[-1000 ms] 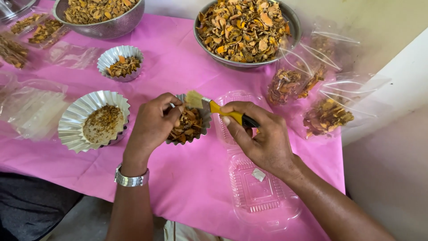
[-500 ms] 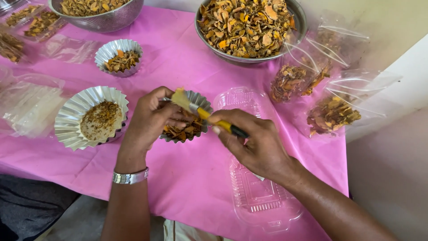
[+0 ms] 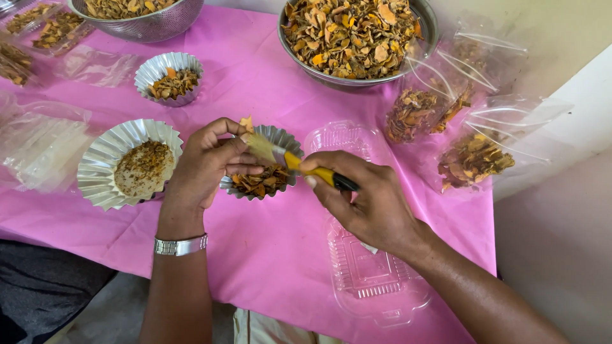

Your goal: The person puts dried food items into small plastic bags by hand and then uses a brush to clean a metal tray containing the same dried items.

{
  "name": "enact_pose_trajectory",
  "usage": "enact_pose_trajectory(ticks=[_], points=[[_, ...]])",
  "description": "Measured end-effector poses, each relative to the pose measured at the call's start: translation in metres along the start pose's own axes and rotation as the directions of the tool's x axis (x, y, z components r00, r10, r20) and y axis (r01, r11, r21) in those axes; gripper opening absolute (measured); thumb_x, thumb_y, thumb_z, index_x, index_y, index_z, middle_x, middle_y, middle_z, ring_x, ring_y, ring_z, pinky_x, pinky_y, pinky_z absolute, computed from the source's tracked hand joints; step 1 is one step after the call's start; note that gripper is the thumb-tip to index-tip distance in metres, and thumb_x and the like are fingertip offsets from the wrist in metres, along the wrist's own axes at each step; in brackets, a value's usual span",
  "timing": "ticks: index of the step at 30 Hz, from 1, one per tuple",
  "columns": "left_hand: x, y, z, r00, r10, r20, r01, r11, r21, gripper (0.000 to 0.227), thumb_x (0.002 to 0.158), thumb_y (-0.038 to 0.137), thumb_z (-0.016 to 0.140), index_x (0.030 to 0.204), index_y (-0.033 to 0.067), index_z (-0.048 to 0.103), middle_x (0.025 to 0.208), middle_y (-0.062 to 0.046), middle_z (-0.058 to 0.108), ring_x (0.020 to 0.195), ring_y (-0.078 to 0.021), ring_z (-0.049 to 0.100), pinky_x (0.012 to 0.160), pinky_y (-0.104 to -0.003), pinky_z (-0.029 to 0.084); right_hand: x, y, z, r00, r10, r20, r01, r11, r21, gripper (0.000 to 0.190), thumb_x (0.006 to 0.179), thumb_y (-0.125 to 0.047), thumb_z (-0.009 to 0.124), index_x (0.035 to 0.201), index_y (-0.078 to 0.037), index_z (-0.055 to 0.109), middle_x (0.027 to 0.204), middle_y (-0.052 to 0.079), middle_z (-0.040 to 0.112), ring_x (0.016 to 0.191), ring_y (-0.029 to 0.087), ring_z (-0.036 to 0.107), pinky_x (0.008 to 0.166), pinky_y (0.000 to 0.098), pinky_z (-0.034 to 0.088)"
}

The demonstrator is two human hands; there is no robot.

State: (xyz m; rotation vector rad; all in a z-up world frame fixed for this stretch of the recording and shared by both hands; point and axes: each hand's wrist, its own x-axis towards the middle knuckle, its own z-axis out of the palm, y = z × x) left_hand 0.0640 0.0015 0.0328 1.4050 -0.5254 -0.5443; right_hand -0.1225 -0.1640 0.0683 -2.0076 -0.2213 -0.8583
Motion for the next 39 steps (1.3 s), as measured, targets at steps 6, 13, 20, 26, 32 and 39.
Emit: enact_pose_trajectory(ticks=[6,13,20,26,32,39], points=[[0.003,-0.008,-0.002,0.983,0.181,-0.016,-0.167,0.935,0.312,0.007,0.100,0.001,0.060,0.104,-0.0042,0.064,0.086,-0.020,0.071,0.081,-0.0237,0.076,0.074,-0.037,0.066,-0.005,0.004,-0.002,0.995,0.026,-0.091,-0.023,0.999,0.040,0.014,0.092,0.003,0.068,0.105,0.000,0.073,0.082,0.011,0.073,0.059,0.015,0.068,0.053,0.0235,0.057],[-0.001,0.002,0.000,0.963,0.248,0.105,-0.269,0.896,0.352,0.013,0.097,-0.007,0.060,0.109,-0.0065,0.064,0.090,-0.024,0.070,0.085,-0.0284,0.073,0.080,-0.043,0.065,-0.002,0.006,0.002,1.000,0.028,-0.012,-0.028,1.000,-0.013,0.016,0.090,0.003,0.071,0.105,0.001,0.073,0.081,0.016,0.073,0.055,0.021,0.067,0.047,0.0283,0.053],[-0.003,-0.001,0.001,0.957,0.280,0.080,-0.292,0.919,0.265,0.009,0.096,-0.002,0.068,0.105,-0.0045,0.068,0.084,-0.016,0.070,0.079,-0.0188,0.071,0.075,-0.030,0.062,-0.001,0.018,-0.011,0.990,0.042,-0.136,-0.051,0.997,-0.064,0.016,0.091,0.007,0.069,0.105,0.002,0.072,0.080,0.016,0.072,0.055,0.022,0.069,0.049,0.0280,0.052],[-0.003,0.008,0.066,0.943,0.271,0.191,-0.324,0.873,0.363,0.013,0.090,0.000,0.072,0.103,0.0008,0.075,0.087,-0.021,0.075,0.084,-0.0268,0.073,0.078,-0.040,0.060,0.005,0.007,-0.028,0.933,-0.101,-0.346,0.046,0.985,-0.164,0.012,0.102,0.005,0.062,0.114,0.005,0.066,0.092,0.018,0.075,0.058,0.017,0.070,0.055,0.0258,0.053],[0.009,0.023,0.060,0.940,0.151,0.305,-0.335,0.568,0.752,0.023,0.093,0.010,0.071,0.115,0.0114,0.073,0.105,-0.026,0.069,0.106,-0.0440,0.066,0.094,-0.052,0.053,0.003,0.010,-0.023,0.928,-0.136,-0.347,0.079,0.982,-0.174,0.013,0.100,0.005,0.064,0.113,0.006,0.066,0.091,0.018,0.074,0.058,0.016,0.069,0.055,0.0250,0.051],[0.044,-0.053,0.018,0.962,0.155,0.226,-0.223,-0.033,0.974,0.005,0.088,0.016,0.070,0.091,0.0198,0.071,0.097,-0.005,0.067,0.099,-0.0285,0.065,0.082,-0.045,0.052,0.002,0.010,-0.015,0.951,-0.084,-0.299,0.032,0.984,-0.175,0.011,0.097,0.001,0.070,0.108,0.001,0.072,0.073,0.013,0.067,0.051,0.017,0.064,0.047,0.0250,0.050]])
